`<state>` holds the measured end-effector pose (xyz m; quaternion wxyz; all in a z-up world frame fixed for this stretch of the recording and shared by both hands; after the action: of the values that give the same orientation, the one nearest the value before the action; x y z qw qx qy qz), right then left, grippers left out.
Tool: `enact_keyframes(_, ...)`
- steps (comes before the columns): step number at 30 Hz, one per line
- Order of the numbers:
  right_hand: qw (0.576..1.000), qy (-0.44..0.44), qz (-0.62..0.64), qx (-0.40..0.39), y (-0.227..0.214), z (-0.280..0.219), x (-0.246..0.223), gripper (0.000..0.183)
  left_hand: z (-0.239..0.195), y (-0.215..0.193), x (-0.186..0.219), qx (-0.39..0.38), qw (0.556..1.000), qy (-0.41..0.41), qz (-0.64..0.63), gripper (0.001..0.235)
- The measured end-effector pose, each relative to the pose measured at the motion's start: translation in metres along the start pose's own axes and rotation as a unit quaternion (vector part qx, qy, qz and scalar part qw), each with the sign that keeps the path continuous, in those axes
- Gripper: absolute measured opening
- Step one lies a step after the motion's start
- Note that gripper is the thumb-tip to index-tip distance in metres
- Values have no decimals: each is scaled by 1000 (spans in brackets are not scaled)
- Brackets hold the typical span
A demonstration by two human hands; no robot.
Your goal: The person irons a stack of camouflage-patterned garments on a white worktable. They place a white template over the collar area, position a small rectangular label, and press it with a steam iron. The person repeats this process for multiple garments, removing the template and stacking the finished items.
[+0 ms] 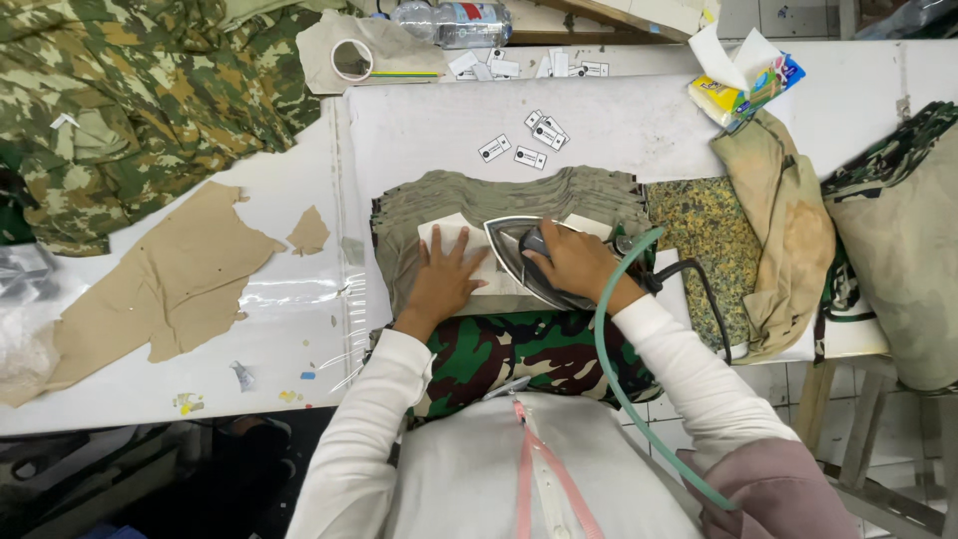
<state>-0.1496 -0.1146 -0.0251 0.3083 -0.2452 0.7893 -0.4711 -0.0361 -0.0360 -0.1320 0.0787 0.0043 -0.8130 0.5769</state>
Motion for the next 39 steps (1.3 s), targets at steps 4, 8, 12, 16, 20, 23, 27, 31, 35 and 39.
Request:
enact_keyframes(4,994,40,-24,96,-2,13,5,37,-10,-5,-27,147,946,-133,-258,49)
enact_keyframes(8,999,-28,4,46,-3,-3,0,38,-27,1,-52,238,759,-311,-519,60)
enact_keyframes(12,992,95,-30,82,9,-27,47,42,-35,10,-54,248,726,-326,-553,76)
enact_keyframes(16,970,204,24,129,27,-43,113,42,-61,-23,-56,284,728,-316,-539,72)
enact_keyframes(20,984,92,5,154,15,-55,80,45,-133,-18,-117,360,647,-378,-556,81)
enact_keyframes(23,987,-76,-63,126,15,-48,24,40,-175,43,-174,403,545,-424,-601,86)
enact_keyframes(27,991,-85,-65,86,11,-32,-2,37,-181,100,-204,447,415,-472,-636,70)
enact_keyframes(31,998,-40,-35,37,15,-28,25,40,-137,106,-204,460,375,-469,-654,70)
enact_keyframes(35,998,-35,-35,37,-6,-55,57,33,-99,63,-182,455,393,-449,-661,68)
enact_keyframes(39,978,203,-39,-23,-21,-87,140,40,-82,67,-184,430,491,-430,-624,71)
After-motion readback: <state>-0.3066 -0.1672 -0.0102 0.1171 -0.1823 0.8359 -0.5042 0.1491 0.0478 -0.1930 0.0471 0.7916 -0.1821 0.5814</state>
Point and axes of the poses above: each hand's wrist, its own z-axis towards the middle knuckle, its own y-axis out of the palm, x = y × z, the point moved 8 cm from there along z, towards the middle knuckle, and after that the axes turned 2 degrees about -x, right-handed, at the moved point
